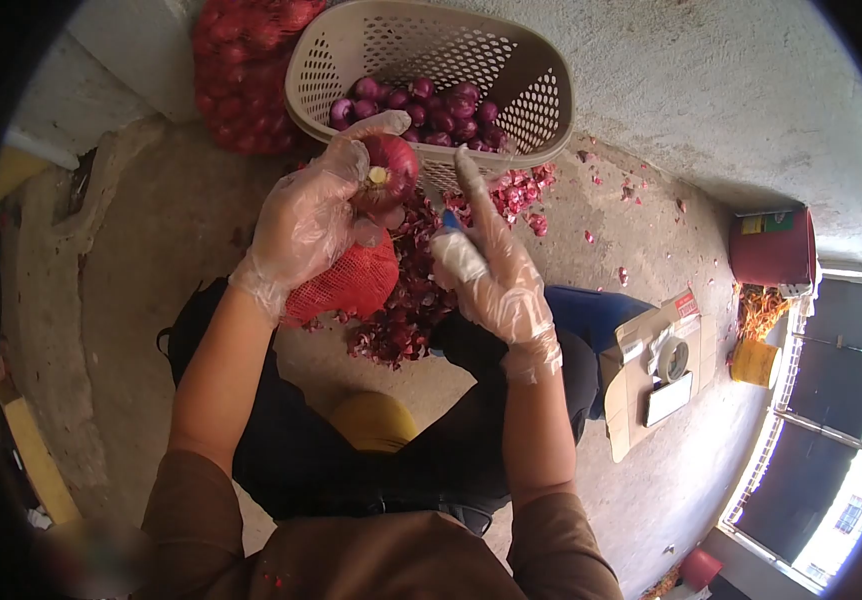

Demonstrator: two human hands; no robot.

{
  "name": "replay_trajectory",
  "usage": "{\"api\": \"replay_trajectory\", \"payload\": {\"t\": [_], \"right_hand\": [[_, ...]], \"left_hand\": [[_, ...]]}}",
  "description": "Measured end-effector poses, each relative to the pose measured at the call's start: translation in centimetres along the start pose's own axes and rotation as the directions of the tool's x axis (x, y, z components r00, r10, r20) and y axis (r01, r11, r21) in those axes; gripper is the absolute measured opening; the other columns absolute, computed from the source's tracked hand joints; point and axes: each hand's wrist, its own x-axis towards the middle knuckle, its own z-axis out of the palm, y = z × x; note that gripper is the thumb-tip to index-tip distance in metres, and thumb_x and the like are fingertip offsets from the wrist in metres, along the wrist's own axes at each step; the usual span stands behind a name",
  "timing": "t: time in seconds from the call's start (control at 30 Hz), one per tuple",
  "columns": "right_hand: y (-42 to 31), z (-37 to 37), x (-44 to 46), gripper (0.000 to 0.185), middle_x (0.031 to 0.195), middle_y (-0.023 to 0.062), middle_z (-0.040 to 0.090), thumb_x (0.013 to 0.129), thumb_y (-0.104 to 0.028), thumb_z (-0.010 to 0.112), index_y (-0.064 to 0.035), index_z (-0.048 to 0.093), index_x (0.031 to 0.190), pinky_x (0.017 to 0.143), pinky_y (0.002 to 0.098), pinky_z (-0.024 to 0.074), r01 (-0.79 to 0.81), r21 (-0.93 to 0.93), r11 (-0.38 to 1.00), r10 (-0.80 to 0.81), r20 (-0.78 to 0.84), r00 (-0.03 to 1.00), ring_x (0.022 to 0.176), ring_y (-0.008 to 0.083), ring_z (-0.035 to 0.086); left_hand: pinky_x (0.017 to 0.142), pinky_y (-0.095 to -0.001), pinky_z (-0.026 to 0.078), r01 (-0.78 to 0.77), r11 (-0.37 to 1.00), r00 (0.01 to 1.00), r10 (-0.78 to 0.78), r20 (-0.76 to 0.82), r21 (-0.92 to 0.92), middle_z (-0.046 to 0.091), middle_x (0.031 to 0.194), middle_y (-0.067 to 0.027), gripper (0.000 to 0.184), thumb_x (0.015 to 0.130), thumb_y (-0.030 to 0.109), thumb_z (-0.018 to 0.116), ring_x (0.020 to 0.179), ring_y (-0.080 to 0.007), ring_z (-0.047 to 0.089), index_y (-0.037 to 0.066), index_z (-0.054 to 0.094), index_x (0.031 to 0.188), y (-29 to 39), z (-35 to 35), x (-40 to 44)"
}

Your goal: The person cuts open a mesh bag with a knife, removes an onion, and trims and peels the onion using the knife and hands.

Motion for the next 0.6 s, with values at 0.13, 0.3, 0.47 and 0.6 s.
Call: {"api": "replay_trajectory", "payload": {"t": [0.13, 0.3, 0.47, 0.6], "right_hand": [[-0.2, 0.6, -0.2, 0.072, 0.075, -0.0012, 0.052, 0.095, -0.017, 0.058, -0.0143, 0.023, 0.157, 0.059, 0.0226, 0.04, 0.003, 0.001, 1.0, -0.003, 0.056, 0.998, 0.063, 0.0067, 0.043], [-0.7, 0.1, -0.1, 0.07, 0.072, -0.001, 0.051, 0.096, -0.028, 0.057, -0.0111, 0.025, 0.156, 0.054, 0.0242, 0.0408, -0.094, -0.019, 0.995, 0.096, 0.123, 0.988, 0.059, 0.0079, 0.047], [0.3, -0.3, 0.0, 0.07, 0.073, 0.0007, 0.053, 0.097, -0.04, 0.054, -0.0097, 0.028, 0.155, 0.052, 0.0245, 0.0411, -0.037, 0.045, 0.998, 0.027, 0.204, 0.979, 0.055, 0.0092, 0.049], [0.0, 0.4, -0.1, 0.069, 0.073, 0.0008, 0.053, 0.097, -0.039, 0.053, -0.0086, 0.029, 0.154, 0.052, 0.0239, 0.0405, -0.057, 0.091, 0.994, 0.038, 0.195, 0.98, 0.054, 0.0091, 0.048]], "left_hand": [[0.075, -0.0235, 0.051, 0.024, 0.999, 1.0, -0.023, -0.004, 0.026, 0.057, 0.12, -0.003, 0.053, 0.096, 0.026, 0.051, 0.099, -0.0111, 0.057, 0.01, 0.041, 0.145, 0.2, 0.9, -0.1], [0.082, -0.0268, 0.054, 0.057, 0.993, 0.998, -0.056, -0.016, 0.105, 0.059, 0.109, 0.0023, 0.042, 0.101, 0.019, 0.051, 0.095, -0.0085, 0.06, 0.014, 0.045, 0.142, 0.5, 0.5, -0.1], [0.078, -0.0248, 0.055, -0.041, 0.996, 0.999, 0.042, -0.013, 0.085, 0.06, 0.11, 0.002, 0.043, 0.099, 0.015, 0.055, 0.092, -0.0073, 0.061, 0.013, 0.046, 0.141, 0.0, 0.8, 0.0], [0.078, -0.0241, 0.049, -0.129, 0.981, 0.99, 0.136, -0.043, 0.143, 0.058, 0.118, -0.0004, 0.05, 0.098, 0.027, 0.059, 0.102, -0.01, 0.057, 0.01, 0.043, 0.143, -0.3, 1.3, -0.1]]}}
